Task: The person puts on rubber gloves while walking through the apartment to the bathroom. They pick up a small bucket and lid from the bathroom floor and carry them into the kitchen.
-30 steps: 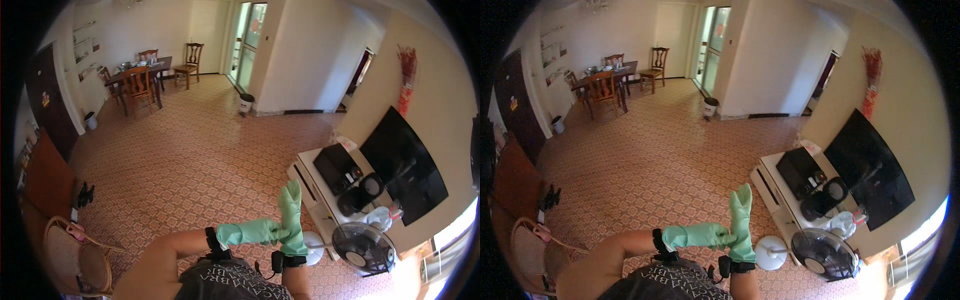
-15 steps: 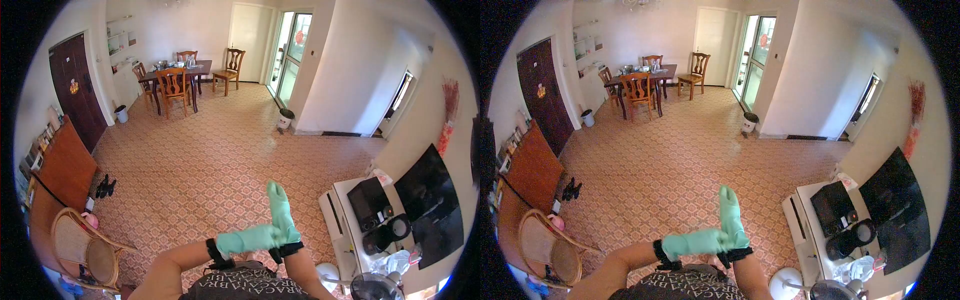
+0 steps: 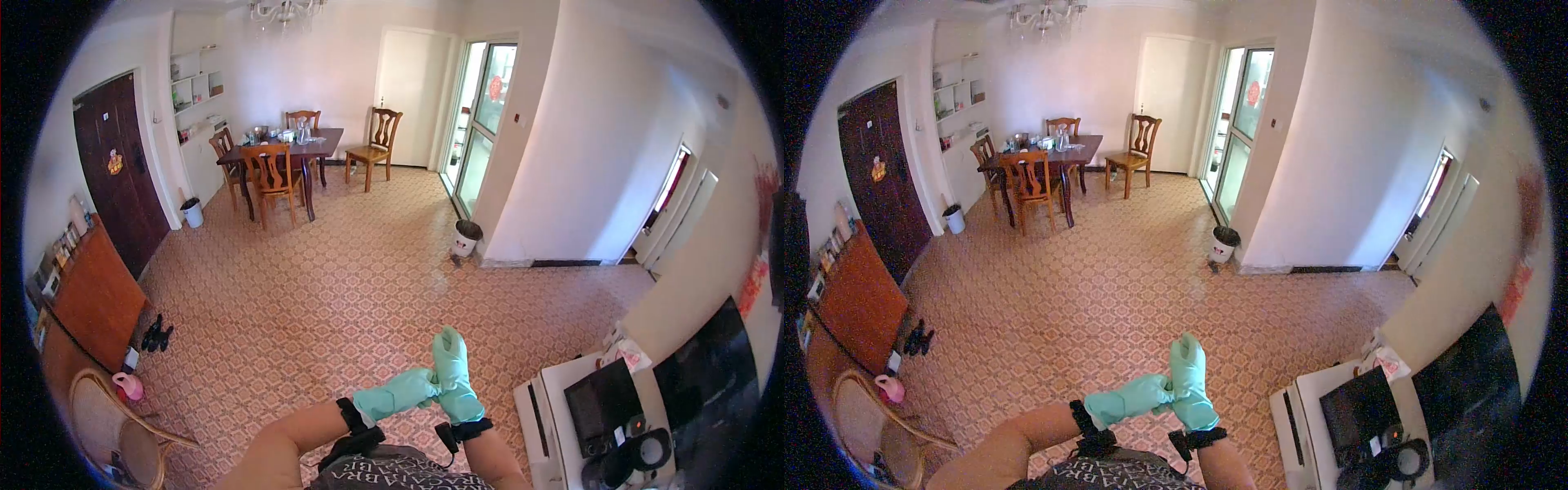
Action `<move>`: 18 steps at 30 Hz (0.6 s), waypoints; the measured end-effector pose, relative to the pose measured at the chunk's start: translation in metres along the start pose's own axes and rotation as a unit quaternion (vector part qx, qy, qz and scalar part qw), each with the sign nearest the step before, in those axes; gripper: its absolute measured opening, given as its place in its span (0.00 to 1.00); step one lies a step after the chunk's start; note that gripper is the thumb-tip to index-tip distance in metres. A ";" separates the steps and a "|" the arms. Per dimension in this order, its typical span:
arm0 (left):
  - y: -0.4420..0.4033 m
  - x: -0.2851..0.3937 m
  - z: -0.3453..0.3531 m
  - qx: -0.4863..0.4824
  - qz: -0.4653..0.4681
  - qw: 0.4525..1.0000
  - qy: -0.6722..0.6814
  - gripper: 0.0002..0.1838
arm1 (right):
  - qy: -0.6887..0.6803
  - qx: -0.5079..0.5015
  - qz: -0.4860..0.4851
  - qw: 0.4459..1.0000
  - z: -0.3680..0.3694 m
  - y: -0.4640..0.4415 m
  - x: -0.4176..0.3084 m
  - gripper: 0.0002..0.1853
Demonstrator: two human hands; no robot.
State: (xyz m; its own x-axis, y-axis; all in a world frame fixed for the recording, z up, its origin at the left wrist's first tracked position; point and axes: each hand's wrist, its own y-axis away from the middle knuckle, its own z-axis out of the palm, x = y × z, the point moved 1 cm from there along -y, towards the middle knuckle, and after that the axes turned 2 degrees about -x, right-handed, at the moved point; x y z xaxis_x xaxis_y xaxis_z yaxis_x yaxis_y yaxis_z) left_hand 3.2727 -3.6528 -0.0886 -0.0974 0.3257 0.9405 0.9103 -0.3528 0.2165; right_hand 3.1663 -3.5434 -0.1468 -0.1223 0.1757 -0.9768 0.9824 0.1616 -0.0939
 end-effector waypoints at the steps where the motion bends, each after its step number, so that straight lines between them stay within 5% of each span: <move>1: -0.024 -0.006 -0.006 0.011 -0.023 1.000 0.008 0.14 | 0.003 -0.004 0.004 1.000 -0.004 -0.021 0.008 0.26; 6: -0.140 -0.006 -0.052 0.024 -0.011 0.993 0.113 0.12 | -0.151 0.014 0.048 0.987 -0.010 -0.136 0.020 0.27; 9: -0.208 0.015 -0.091 0.054 0.115 0.992 -0.027 0.11 | -0.283 -0.036 0.064 0.956 -0.025 -0.218 0.077 0.31; 12: -0.346 -0.050 -0.108 0.086 0.219 0.971 -0.047 0.18 | -0.328 -0.070 0.111 0.936 -0.043 -0.309 0.105 0.35; 14: -0.409 -0.035 -0.132 -0.031 0.156 0.987 -0.003 0.24 | -0.363 -0.045 0.128 0.922 -0.055 -0.348 0.085 0.39; 18: -0.520 0.033 -0.151 -0.057 0.176 0.957 -0.224 0.29 | -0.487 0.005 0.018 0.873 -0.109 -0.427 0.075 0.42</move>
State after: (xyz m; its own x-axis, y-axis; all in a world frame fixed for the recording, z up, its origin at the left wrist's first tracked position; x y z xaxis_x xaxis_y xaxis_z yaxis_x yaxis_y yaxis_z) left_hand 2.7358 -3.5907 -0.1305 0.4126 0.5031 0.7594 0.8023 -0.5955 -0.0413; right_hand 2.7218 -3.4936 -0.1590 0.0822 -0.7288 -0.6798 0.9848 0.1641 -0.0568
